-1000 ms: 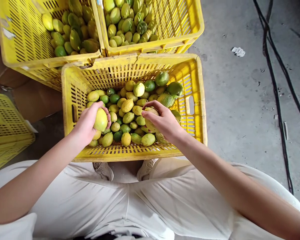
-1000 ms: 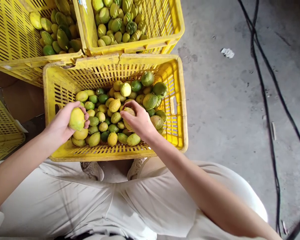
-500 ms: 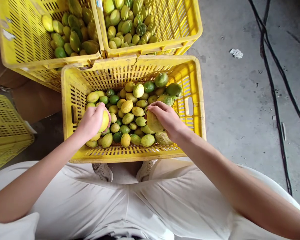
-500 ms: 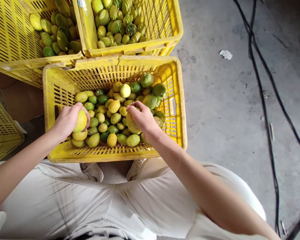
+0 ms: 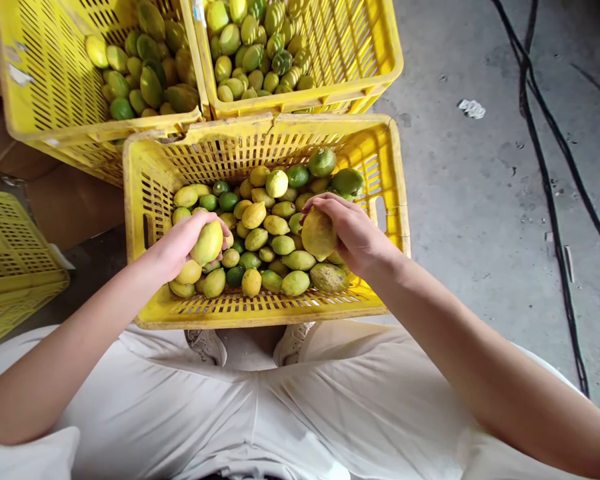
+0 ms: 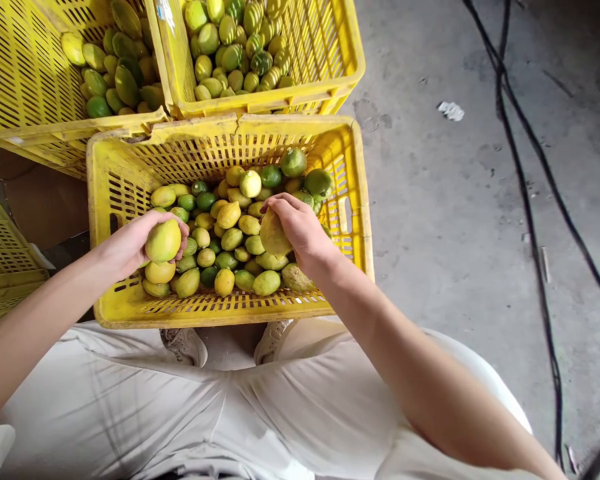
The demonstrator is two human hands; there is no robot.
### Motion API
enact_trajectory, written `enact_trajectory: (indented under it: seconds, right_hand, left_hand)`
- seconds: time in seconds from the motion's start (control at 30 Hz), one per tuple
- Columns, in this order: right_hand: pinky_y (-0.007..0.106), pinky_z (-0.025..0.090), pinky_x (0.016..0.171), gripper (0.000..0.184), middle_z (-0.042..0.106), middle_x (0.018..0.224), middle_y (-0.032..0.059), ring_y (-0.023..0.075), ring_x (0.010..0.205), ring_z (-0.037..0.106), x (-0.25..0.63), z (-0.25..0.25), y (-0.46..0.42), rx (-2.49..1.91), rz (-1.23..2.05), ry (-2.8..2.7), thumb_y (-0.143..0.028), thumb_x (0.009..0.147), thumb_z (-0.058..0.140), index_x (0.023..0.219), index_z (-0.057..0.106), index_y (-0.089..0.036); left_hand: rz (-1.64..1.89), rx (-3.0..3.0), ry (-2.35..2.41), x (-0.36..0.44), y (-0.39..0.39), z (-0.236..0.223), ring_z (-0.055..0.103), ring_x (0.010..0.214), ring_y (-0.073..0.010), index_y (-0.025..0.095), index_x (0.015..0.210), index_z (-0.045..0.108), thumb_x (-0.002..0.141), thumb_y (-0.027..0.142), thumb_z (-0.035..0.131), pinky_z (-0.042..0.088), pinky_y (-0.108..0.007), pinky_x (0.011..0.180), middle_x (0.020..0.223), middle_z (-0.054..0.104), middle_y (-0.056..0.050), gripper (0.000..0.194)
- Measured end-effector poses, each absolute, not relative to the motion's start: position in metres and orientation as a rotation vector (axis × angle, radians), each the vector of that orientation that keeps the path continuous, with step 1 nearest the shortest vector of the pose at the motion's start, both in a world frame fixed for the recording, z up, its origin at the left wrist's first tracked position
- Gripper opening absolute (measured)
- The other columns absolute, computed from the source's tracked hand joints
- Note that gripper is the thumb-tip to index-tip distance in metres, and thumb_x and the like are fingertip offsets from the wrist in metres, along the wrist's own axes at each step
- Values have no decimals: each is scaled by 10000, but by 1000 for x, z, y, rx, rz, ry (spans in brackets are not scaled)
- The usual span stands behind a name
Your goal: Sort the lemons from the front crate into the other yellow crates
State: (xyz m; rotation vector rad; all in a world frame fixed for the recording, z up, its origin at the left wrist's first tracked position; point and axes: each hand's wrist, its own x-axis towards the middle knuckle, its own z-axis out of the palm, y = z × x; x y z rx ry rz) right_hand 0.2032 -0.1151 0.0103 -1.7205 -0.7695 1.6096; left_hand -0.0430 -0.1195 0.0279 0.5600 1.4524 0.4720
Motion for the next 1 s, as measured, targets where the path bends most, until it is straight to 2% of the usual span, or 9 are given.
enact_trajectory:
  seconds: [0.17,0.23,0.33,0.43,0.53,0.63,0.77,0.9,1.0]
  right_hand:
    - [294,441,420,258,594,558,36,163,473,537,193,16,-123,-1693,1716,-715,-393,715,723,589,582,-217]
    - [287,412,398,302,588,538,36,161,455,534,192,17,-124,-1696,1724,-782,-421,719,751,578,581,-214]
    - [284,435,407,358,615,553,43,160,468,545,196,18,-122,-1728,1694,-817,-483,772,760,592,600,-219]
    - [260,491,443,310,677,637,57,155,522,591,204,19,-114,-1760,1660,-662,-452,852,704,648,663,-223]
    - [219,547,532,192,702,707,52,143,610,652,210,23,-105,-1663,1695,-486,-290,876,644,714,700,-204]
    - [197,554,554,86,686,708,14,116,602,640,213,27,-100,-1594,1743,-432,-192,828,688,743,682,-205]
    - [209,544,513,114,658,702,-18,112,573,618,212,29,-103,-1551,1798,-457,-201,762,768,777,658,-229]
    - [268,579,521,205,642,695,-27,151,573,644,207,25,-110,-1563,1858,-557,-283,707,804,804,627,-246]
    - [275,545,490,162,664,694,11,178,580,654,204,22,-113,-1552,1880,-571,-380,770,701,794,614,-245]
  left_hand:
    - [477,734,1532,-41,-125,24,495,406,-135,181,565,599,829,447,681,356,-248,387,521,571,-53,383]
    - [514,744,1564,-42,-125,23,519,426,-140,183,597,611,853,448,671,388,-241,399,523,585,-48,373]
    - [649,560,1553,-45,-119,26,625,545,-170,173,755,674,925,371,572,507,-253,494,630,661,-56,280]
    - [791,340,1526,-51,-108,34,703,686,-193,182,879,681,937,233,528,576,-281,609,753,713,-55,172]
    - [848,293,1547,-56,-100,42,721,746,-190,204,882,649,924,185,591,576,-277,646,811,737,-41,75]
    - [843,351,1548,-57,-99,48,668,656,-151,205,826,616,898,175,660,513,-239,576,758,709,-19,89]
    - [805,281,1510,-52,-102,49,580,568,-134,218,762,592,883,203,683,457,-234,521,645,607,-4,153]
    - [760,180,1486,-46,-105,47,648,632,-191,179,850,647,956,296,559,576,-323,606,736,640,-53,181]
    - [754,121,1456,-44,-107,43,711,721,-233,173,961,647,940,207,545,628,-401,714,816,680,-62,110]
